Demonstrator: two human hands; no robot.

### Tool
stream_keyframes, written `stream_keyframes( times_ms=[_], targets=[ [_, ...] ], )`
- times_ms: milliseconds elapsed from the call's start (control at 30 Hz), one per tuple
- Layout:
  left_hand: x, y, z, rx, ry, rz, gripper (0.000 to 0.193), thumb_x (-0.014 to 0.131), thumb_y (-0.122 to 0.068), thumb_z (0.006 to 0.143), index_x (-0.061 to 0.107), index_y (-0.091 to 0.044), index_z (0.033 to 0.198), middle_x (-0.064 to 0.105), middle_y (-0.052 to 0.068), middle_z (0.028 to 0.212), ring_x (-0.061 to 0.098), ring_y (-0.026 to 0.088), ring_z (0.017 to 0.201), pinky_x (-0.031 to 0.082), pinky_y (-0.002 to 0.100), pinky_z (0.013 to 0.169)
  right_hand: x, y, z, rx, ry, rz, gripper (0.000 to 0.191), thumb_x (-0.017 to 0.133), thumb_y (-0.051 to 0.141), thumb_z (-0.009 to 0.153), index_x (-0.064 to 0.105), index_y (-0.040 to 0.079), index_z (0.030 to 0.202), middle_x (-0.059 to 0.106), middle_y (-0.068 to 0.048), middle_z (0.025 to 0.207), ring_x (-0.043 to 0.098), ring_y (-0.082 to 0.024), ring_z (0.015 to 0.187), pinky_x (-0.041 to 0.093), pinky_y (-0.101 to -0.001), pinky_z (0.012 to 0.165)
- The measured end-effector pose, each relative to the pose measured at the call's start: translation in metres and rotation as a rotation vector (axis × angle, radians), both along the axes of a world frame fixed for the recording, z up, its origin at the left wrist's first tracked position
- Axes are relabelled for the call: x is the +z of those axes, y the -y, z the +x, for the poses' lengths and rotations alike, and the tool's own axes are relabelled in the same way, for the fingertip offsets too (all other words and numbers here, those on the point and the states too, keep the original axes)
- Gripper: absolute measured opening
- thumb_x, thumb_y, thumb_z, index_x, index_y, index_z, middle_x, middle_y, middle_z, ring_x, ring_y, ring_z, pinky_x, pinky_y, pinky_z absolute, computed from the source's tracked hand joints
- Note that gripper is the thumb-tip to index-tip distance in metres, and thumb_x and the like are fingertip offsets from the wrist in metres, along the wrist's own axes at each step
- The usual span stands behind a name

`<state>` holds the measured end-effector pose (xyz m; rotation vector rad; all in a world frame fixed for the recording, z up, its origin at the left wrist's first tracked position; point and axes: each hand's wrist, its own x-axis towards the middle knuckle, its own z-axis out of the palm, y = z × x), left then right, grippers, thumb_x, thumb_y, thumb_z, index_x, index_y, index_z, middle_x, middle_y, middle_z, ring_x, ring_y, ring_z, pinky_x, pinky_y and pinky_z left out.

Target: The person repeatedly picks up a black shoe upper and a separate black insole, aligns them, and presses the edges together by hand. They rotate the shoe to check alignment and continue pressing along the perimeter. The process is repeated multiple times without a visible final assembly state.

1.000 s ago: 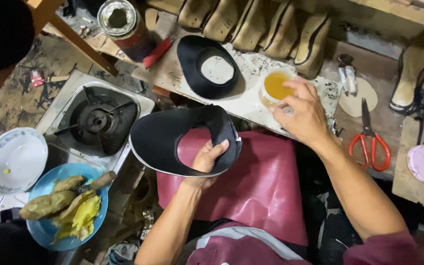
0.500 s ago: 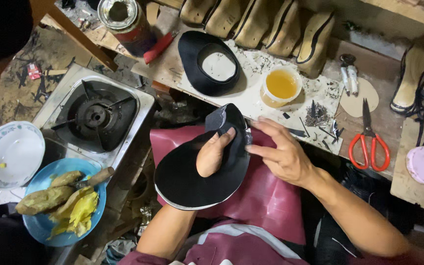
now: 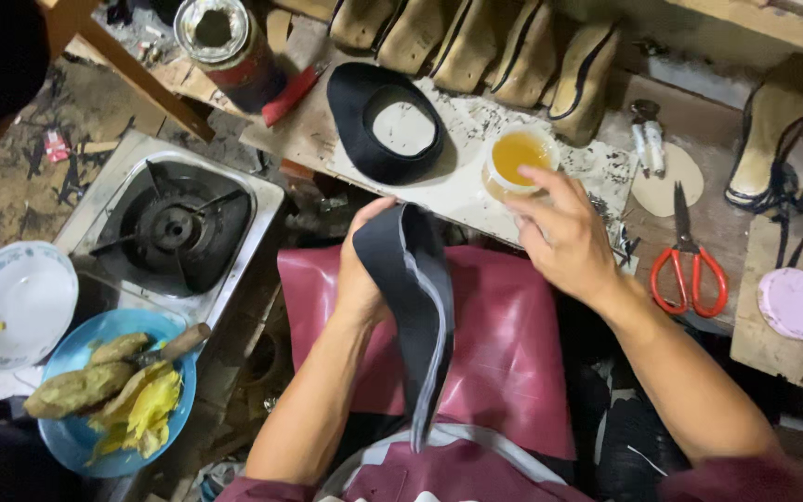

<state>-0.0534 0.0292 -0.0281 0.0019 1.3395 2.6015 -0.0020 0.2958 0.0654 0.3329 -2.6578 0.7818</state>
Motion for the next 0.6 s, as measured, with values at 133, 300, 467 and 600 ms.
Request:
stream_keyframes(
  times_ms=[133,300,467,600],
  targets=[
    [-0.014,0.002,-0.013,-0.206,0.161,0.464,0.014,0.066,-0.020,0.108,0.066,-0.007,0.112,0.066,0.006,0.096,0.064,0.021,0.089,0.058,0.043,0.086,-0.005,-0.015,-0.029,-0.083,-0.007,0.126,0.044,0.078,0.025,0.085,0.073,0.002,0.122,0.052,-0.023,0.150,0.048,-0.042,0.138,0.042,-0.0512,0.113],
    [-0.018,0.006,0.001,-0.158,0.163,0.210,0.015,0.066,-0.012,0.103,0.067,-0.004,0.115,0.070,0.007,0.102,0.068,0.019,0.091,0.056,0.036,0.084,-0.016,-0.028,-0.054,-0.128,0.131,0.349,0.064,0.088,0.044,0.065,0.077,0.004,0.113,0.039,-0.024,0.155,0.029,-0.049,0.146,0.030,-0.0632,0.108],
    [-0.006,0.007,0.007,-0.166,0.280,0.355,0.018,0.065,-0.009,0.100,0.065,-0.007,0.118,0.071,0.004,0.104,0.069,0.016,0.089,0.056,0.033,0.080,-0.025,-0.032,-0.046,-0.087,-0.015,0.188,0.027,0.086,0.029,0.082,0.079,0.008,0.098,0.046,-0.014,0.161,0.039,-0.041,0.152,0.034,-0.0524,0.124],
    [0.006,-0.003,0.013,-0.162,0.224,0.344,0.020,0.063,-0.010,0.102,0.064,-0.007,0.122,0.071,0.001,0.107,0.068,0.012,0.093,0.055,0.028,0.082,-0.022,-0.004,-0.010,0.091,-0.011,-0.074,0.018,0.083,0.019,0.084,0.075,0.009,0.097,0.053,-0.011,0.155,0.051,-0.036,0.148,0.043,-0.0464,0.123]
  ],
)
